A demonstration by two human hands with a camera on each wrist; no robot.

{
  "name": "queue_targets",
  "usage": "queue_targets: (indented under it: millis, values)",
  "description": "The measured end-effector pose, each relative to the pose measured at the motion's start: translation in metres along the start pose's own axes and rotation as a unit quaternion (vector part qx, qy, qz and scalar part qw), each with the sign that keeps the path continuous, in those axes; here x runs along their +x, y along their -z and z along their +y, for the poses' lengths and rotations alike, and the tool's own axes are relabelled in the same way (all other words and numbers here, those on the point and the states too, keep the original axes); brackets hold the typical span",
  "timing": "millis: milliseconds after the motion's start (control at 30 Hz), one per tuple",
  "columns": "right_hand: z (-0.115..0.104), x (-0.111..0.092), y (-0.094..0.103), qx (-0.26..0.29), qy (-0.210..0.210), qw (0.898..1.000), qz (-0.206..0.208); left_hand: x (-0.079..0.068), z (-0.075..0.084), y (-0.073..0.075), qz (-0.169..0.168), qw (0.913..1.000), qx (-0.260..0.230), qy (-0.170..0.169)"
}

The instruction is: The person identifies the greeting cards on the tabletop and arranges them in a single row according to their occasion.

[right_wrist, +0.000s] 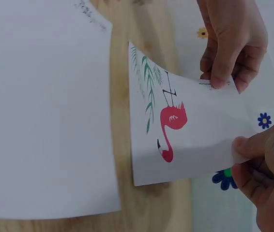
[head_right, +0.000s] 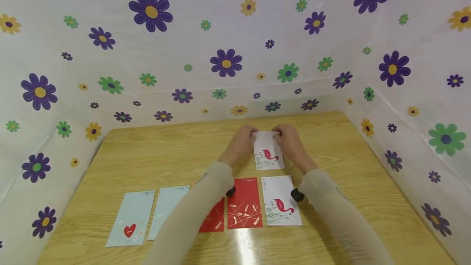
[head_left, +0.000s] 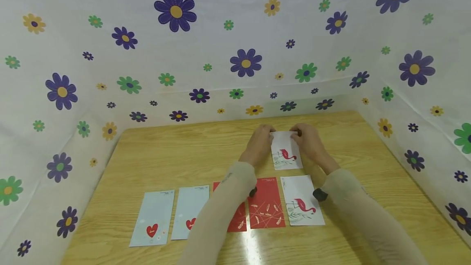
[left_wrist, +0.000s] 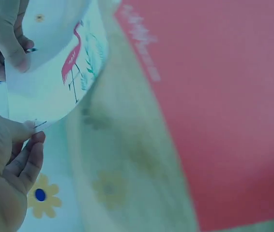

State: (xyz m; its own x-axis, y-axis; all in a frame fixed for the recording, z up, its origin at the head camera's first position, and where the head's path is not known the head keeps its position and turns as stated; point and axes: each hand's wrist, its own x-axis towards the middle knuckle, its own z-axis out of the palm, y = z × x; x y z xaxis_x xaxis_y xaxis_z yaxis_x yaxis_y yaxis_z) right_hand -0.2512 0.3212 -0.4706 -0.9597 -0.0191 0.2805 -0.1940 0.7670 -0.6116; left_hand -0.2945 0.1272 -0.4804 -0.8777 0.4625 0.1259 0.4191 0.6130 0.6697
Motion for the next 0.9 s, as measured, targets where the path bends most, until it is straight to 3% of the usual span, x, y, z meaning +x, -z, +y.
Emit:
queue_targets:
  millis: [67, 300, 567, 733, 900]
  values:
    - [-0.006, 0.0, 0.007, 0.01, 0.003, 1.0, 0.019, 0.001, 0.002, 0.006, 0.02, 0.9994, -0.026, -0.007]
    - [-0.024, -0.003, 0.039, 0.018, -0.005, 0.999, 0.051, 0.001, 0.016, 0.026, 0.075, 0.9913, -0.06, -0.091]
    - [-0.041, -0.018, 0.082, 0.06, -0.025, 0.997, 0.039, -0.015, 0.052, 0.042, 0.105, 0.9785, -0.141, -0.108]
    - [-0.038, -0.025, 0.107, 0.09, -0.043, 0.995, 0.003, -0.023, 0.071, 0.041, 0.094, 0.9742, -0.179, -0.1]
    - [-0.027, -0.032, 0.126, 0.115, -0.065, 0.99, -0.057, -0.031, 0.086, 0.031, 0.049, 0.9735, -0.218, -0.047]
